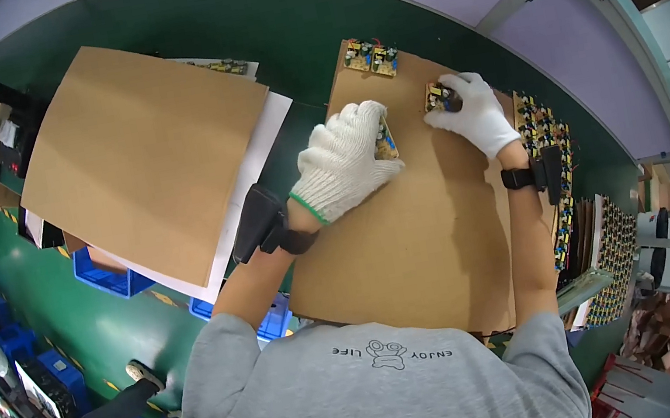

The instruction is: The person picks up circuit boards from a stack, dips them into a green fixture, and arranges them onto a cardboard sheet. Once the sheet is full, the person covers it with another cardboard piece and continues the process.

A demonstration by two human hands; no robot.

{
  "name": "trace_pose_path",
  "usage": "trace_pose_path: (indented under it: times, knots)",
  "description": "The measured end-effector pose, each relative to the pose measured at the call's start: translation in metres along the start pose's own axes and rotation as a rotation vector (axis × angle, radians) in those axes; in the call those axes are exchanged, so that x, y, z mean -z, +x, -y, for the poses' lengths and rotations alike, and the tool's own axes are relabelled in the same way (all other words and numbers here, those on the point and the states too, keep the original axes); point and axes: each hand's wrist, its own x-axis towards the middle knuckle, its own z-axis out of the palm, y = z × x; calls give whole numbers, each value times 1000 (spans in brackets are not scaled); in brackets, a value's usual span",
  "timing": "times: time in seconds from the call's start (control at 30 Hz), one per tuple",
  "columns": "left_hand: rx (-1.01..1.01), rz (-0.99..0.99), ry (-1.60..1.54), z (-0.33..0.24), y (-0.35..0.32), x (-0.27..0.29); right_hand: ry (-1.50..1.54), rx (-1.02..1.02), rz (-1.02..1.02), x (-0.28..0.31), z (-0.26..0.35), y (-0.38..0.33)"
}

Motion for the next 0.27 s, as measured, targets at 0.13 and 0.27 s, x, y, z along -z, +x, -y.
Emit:
trace_pose_path:
  times: [0.13, 0.27]
  knots:
    - [2, 11, 58, -4, -4, -9, 230, -95, -61, -13, 3, 23]
    - [-73, 70, 70, -3, -2, -13, 218, -51, -66, -28, 7, 45]
